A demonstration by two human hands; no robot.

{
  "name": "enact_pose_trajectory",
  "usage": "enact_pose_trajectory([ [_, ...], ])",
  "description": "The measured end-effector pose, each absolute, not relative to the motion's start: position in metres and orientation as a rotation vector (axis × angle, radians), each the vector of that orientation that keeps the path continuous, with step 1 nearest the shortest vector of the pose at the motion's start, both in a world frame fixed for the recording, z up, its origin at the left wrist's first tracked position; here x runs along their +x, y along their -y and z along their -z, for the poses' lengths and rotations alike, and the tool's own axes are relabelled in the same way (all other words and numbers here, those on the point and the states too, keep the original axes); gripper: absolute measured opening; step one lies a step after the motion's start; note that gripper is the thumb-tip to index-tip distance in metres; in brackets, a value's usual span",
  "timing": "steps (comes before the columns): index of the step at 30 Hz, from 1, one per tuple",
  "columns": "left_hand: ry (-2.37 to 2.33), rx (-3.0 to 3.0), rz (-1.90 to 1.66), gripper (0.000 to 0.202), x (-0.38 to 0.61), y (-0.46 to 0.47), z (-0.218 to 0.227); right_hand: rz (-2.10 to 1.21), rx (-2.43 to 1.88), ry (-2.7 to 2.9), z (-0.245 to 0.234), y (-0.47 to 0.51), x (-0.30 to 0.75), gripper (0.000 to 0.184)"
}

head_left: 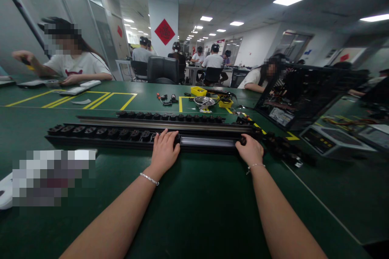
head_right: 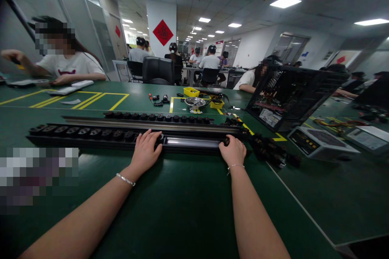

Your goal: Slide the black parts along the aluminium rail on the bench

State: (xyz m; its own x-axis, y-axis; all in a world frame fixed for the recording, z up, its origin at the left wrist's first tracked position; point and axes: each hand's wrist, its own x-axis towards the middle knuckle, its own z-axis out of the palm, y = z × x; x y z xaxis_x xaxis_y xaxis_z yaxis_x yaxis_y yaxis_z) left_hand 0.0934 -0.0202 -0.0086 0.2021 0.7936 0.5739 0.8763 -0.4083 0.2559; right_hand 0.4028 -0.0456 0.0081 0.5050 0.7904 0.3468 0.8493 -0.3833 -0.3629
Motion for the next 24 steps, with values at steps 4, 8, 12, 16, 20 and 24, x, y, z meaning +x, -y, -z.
enact_pose_trajectory([
  [4,1.627,-2.335,0.988,0.043,0.0933,0.0195,0.0096,0.122,-2.257,1.327,-0.0084,0.0447,0.4046,0.044],
  [8,1.637,-2.335,0.986,0.043,0.0928,0.0187,0.0104,0.133,-2.276,1.327,-0.0070,0.0440,0.4072,0.046],
  [12,1.641,-2.340,0.983,0.043,0.0928,0.0191,0.0100,0.193,-2.322,1.307,-0.0033,0.0437,0.4103,0.048],
  [16,1.643,-2.345,0.984,0.043,0.0929,0.0197,0.0095,0.182,-2.324,1.320,-0.0022,0.0441,0.4127,0.049],
  [20,1.638,-2.345,0.989,0.043,0.0927,0.0198,0.0090,0.153,-2.326,1.328,-0.0043,0.0447,0.4129,0.048],
  [24,1.644,-2.351,0.984,0.043,0.0929,0.0197,0.0086,0.160,-2.323,1.331,-0.0058,0.0449,0.4130,0.046],
])
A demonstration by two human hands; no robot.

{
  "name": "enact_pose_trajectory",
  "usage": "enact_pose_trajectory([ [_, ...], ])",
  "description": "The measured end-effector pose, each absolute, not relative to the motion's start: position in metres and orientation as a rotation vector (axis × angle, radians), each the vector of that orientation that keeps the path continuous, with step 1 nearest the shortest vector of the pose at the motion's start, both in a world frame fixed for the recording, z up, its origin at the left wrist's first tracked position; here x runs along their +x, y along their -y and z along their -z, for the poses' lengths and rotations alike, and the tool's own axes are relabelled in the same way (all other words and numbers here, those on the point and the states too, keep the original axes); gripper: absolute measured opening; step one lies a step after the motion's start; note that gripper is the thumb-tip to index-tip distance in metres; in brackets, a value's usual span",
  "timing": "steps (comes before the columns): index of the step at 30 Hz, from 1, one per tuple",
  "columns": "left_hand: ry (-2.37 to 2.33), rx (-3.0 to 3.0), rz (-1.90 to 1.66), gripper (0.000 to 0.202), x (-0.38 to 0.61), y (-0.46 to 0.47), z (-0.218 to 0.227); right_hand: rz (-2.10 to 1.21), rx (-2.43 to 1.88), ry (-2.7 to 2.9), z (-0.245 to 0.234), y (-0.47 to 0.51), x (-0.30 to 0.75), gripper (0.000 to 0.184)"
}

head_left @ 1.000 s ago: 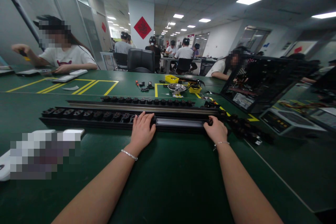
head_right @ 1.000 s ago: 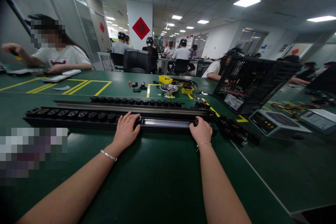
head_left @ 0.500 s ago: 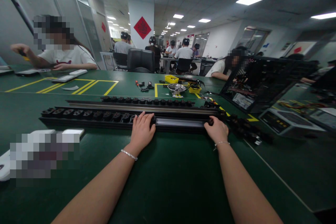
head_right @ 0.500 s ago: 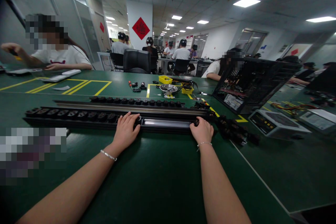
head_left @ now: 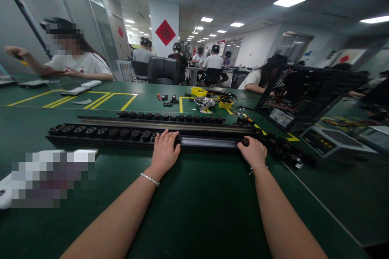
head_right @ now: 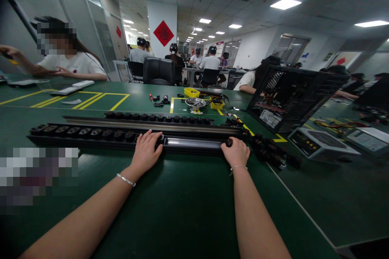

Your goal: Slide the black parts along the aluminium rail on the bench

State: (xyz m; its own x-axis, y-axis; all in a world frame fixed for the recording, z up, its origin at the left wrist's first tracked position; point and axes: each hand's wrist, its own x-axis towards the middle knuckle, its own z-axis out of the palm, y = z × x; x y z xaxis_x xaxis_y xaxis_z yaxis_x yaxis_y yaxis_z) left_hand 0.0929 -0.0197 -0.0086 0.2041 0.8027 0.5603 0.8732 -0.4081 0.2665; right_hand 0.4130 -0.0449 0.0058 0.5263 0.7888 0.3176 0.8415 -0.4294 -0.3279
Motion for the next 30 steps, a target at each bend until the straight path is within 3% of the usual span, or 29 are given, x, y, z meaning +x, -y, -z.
enact_pose_trajectory([
  [30,1.637,-2.352,0.983,0.042,0.093,0.020,0.008,0.178,-2.388,1.275,0.000,0.048,0.426,0.052],
])
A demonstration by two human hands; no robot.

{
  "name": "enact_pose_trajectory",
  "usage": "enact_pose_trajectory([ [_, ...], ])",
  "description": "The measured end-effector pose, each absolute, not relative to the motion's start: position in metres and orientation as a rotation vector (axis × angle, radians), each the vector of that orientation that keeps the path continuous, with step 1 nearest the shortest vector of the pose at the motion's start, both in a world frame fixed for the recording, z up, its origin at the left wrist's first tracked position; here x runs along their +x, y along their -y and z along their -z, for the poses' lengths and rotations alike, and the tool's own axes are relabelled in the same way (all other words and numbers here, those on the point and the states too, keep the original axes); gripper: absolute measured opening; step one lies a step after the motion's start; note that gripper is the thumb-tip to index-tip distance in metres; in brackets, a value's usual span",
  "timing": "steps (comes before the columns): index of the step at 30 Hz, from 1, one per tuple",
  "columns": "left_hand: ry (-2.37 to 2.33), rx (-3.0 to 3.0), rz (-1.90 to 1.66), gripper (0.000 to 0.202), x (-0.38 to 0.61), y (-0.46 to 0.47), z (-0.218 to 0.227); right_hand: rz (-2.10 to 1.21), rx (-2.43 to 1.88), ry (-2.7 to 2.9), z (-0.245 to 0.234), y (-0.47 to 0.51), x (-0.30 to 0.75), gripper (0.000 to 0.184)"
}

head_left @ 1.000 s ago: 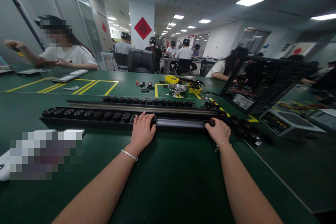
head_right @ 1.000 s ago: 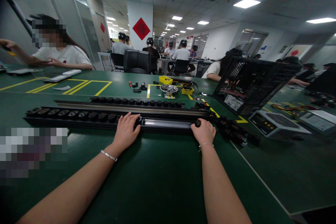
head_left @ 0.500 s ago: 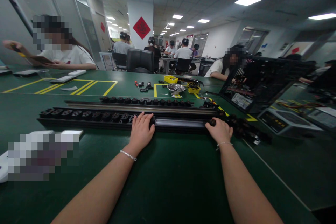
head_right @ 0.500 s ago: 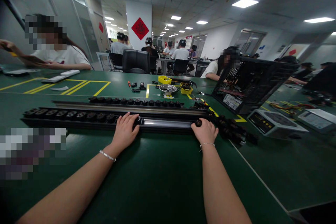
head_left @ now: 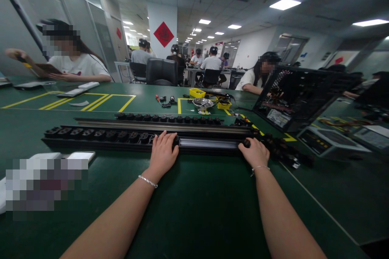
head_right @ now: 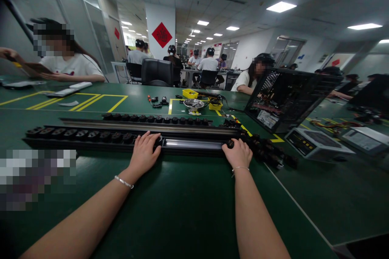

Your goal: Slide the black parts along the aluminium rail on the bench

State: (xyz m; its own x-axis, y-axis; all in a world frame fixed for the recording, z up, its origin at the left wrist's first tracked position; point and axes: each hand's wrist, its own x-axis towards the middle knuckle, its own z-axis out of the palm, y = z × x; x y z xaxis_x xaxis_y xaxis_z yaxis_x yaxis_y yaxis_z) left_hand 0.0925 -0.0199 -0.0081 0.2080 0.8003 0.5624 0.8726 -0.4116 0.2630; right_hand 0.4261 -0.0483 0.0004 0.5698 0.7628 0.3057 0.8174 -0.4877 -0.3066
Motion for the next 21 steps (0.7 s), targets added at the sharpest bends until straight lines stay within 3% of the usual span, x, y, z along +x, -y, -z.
enact_pose_trajectory([
  [21,1.646,-2.371,0.986,0.042,0.0924,0.0189,0.0102,0.163,-2.344,1.300,-0.0017,0.0511,0.4281,0.050],
])
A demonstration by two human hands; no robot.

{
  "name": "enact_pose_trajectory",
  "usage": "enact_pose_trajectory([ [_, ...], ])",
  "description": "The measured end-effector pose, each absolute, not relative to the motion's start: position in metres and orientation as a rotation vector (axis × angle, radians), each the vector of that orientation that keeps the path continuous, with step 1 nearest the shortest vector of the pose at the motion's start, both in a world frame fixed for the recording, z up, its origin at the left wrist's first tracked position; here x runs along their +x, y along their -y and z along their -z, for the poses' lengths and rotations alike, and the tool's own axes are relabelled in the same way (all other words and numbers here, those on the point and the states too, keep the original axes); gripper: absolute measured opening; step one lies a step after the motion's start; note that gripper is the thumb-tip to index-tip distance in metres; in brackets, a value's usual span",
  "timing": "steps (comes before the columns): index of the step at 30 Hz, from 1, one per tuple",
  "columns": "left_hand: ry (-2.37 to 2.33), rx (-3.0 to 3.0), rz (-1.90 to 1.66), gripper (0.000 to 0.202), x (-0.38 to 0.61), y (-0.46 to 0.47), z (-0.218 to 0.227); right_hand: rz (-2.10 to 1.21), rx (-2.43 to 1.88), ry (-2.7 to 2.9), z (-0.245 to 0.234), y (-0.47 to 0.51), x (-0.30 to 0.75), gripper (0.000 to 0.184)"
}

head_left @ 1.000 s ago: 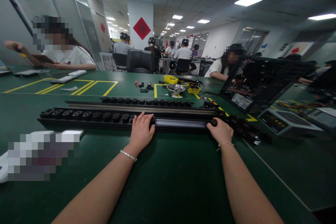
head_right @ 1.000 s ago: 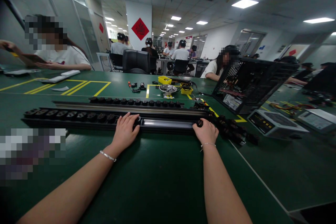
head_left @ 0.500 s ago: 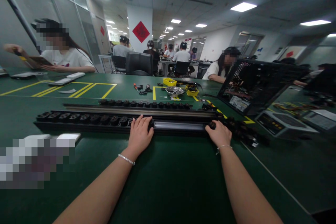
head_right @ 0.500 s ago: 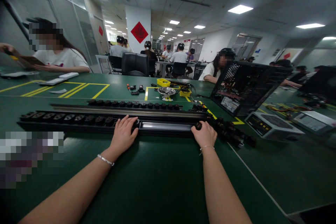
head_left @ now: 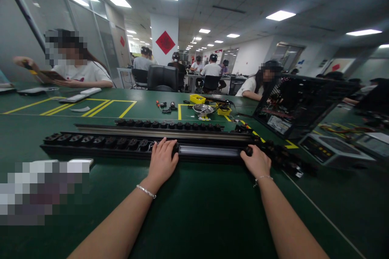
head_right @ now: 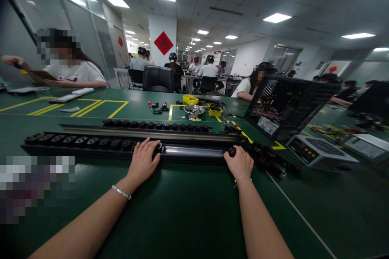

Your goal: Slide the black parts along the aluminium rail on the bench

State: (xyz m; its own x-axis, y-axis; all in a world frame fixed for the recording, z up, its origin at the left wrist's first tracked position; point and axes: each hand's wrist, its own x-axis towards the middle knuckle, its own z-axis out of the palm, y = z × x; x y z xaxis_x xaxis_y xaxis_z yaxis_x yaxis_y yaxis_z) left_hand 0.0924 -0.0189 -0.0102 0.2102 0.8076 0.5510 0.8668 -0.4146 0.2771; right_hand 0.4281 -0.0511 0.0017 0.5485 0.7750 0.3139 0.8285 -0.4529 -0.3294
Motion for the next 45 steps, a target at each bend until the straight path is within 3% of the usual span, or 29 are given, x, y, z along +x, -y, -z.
enact_pose_trajectory([
  [7,1.648,-2.358,0.980,0.042,0.092,0.019,0.009,0.152,-2.405,1.205,0.004,0.048,0.436,0.061],
  [23,1.646,-2.347,0.961,0.043,0.092,0.019,0.009,0.170,-2.179,1.230,0.017,0.043,0.457,0.052],
  [45,1.640,-2.342,0.960,0.043,0.092,0.018,0.010,0.060,-2.180,1.096,0.007,0.048,0.458,0.054],
])
